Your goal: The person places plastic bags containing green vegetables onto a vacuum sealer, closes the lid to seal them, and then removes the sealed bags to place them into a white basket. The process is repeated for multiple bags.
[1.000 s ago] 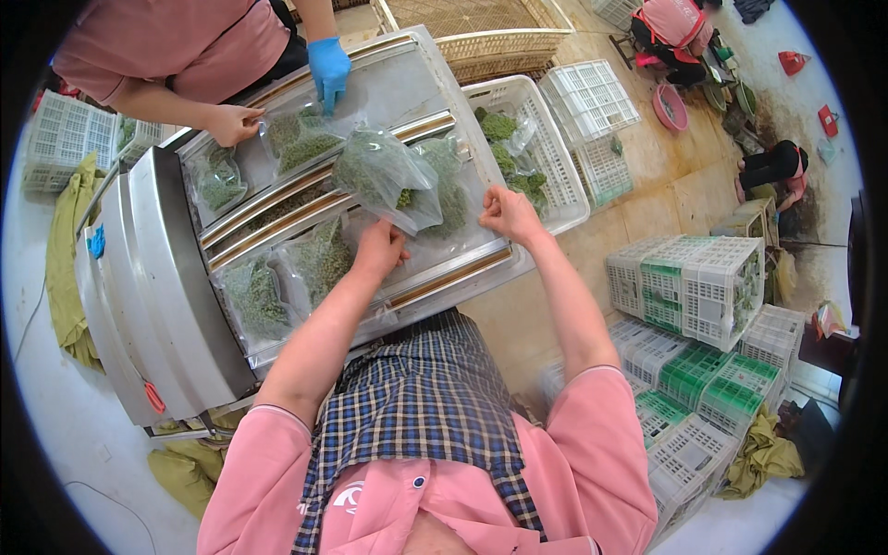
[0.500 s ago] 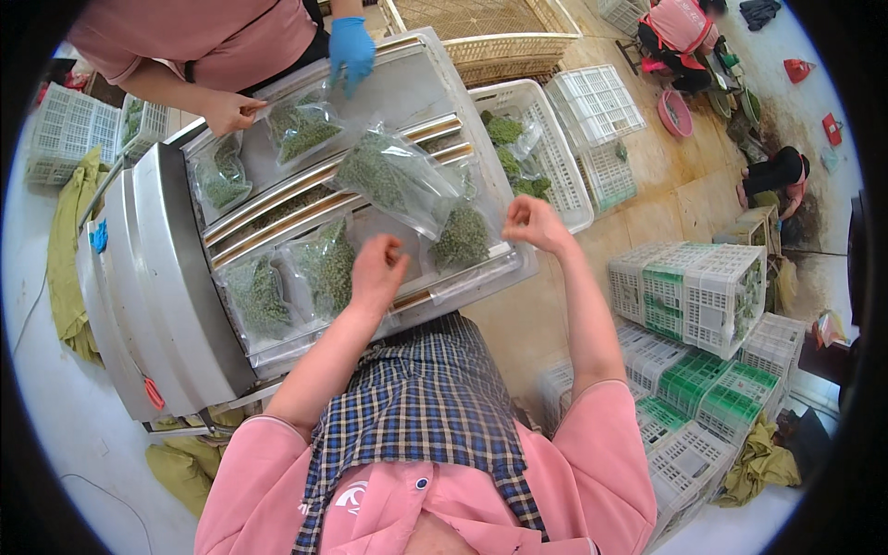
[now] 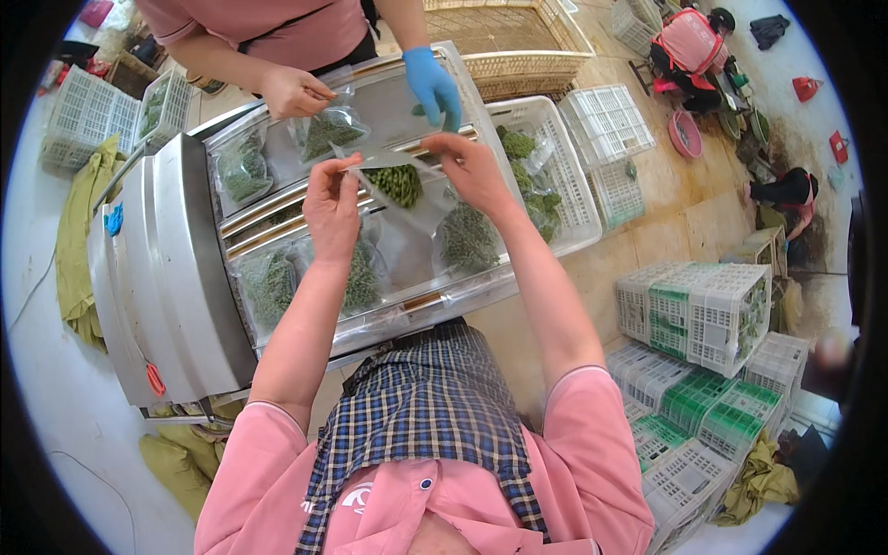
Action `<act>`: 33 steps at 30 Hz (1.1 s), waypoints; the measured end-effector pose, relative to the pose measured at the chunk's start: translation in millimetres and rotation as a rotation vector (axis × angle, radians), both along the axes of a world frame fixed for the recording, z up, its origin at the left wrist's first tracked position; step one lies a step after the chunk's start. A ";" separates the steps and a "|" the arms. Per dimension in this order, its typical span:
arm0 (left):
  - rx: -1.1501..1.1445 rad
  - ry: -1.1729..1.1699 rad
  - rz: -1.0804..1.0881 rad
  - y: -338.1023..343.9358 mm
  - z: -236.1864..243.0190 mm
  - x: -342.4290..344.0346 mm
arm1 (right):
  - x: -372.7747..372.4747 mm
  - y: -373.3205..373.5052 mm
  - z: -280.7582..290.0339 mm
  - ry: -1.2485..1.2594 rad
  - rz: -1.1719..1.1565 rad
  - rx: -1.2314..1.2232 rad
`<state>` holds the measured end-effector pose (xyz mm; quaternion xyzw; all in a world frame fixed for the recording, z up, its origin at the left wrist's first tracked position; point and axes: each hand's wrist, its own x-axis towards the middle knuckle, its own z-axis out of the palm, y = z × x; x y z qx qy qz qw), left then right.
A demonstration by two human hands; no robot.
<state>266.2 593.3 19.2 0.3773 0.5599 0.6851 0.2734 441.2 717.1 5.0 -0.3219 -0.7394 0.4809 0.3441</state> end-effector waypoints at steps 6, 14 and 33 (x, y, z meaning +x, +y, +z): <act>-0.088 -0.083 0.207 -52.7 37.0 14.2 | 33.0 -88.0 44.8 0.058 0.068 0.079; -0.089 0.026 0.103 -109.7 13.5 25.0 | 25.3 -141.5 6.8 0.219 -0.293 0.036; -1.118 0.711 -0.100 -14.8 -67.0 -26.1 | -34.6 -64.4 -51.0 -0.942 -0.333 0.134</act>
